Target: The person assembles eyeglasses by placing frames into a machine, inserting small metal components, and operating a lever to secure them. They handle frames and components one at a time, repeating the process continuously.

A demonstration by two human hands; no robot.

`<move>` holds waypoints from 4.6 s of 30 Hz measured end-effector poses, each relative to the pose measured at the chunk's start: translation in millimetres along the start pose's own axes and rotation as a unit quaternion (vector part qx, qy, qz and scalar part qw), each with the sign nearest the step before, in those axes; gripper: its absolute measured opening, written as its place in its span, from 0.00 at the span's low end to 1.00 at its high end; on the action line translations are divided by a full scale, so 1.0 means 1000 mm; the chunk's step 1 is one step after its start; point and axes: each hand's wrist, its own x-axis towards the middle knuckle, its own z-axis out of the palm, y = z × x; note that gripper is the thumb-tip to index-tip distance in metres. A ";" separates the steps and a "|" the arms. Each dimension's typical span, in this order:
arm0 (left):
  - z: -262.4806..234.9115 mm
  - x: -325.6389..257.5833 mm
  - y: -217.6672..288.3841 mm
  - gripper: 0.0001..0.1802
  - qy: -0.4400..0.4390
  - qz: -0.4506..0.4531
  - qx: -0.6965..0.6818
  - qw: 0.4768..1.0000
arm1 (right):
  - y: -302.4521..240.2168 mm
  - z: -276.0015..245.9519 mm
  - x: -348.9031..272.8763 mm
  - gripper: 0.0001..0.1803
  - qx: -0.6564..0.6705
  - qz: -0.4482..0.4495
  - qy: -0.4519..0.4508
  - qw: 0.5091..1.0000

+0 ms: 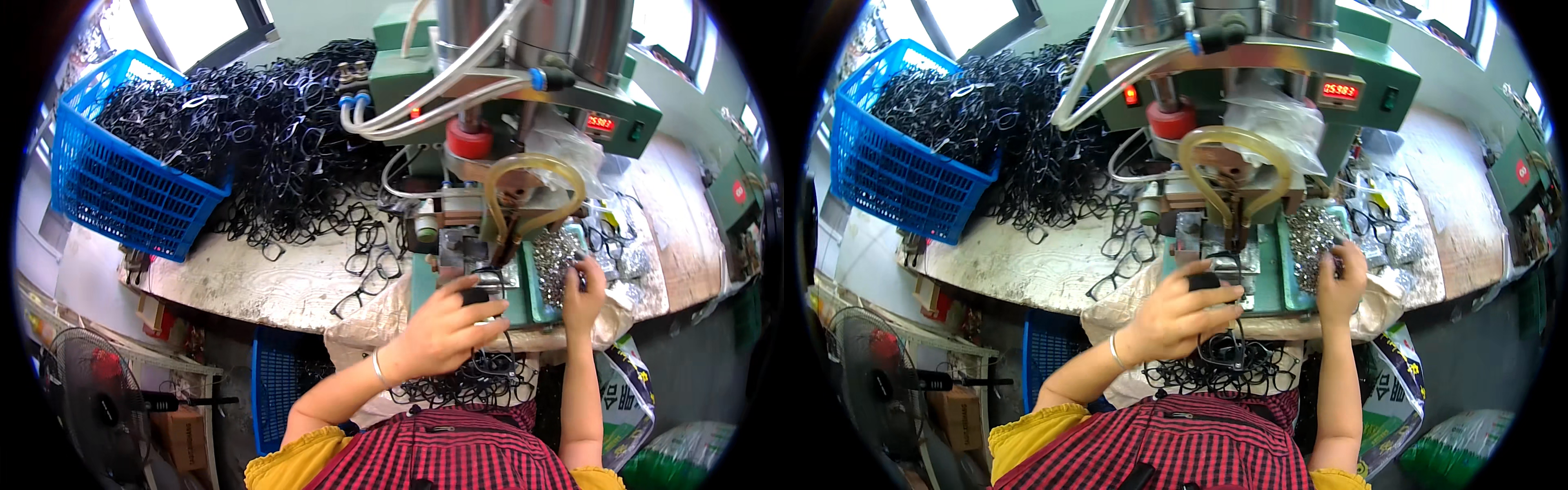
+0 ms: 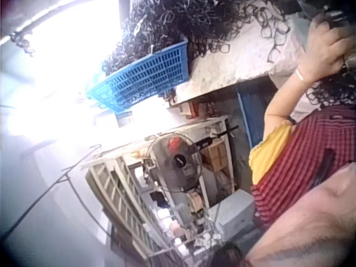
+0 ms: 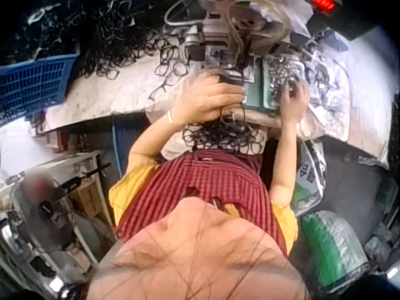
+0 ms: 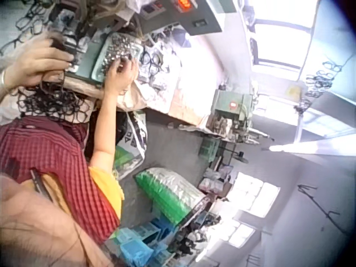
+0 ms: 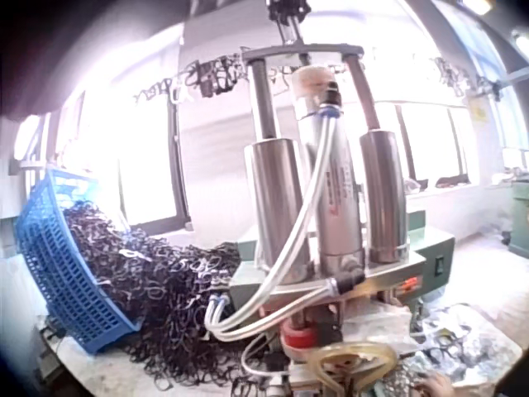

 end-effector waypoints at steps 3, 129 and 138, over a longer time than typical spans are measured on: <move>-0.012 -0.031 0.029 0.19 0.118 -0.100 0.077 0.985 | 0.027 -0.022 -0.010 0.07 0.215 0.182 0.043 0.959; -0.064 0.078 0.007 0.11 0.286 -0.247 -0.198 0.904 | -0.166 0.023 0.005 0.36 0.402 0.141 -0.138 0.894; 0.009 0.030 0.033 0.11 -0.020 -0.518 -0.732 0.443 | -0.050 -0.010 0.014 0.16 -0.204 -0.014 -0.127 0.971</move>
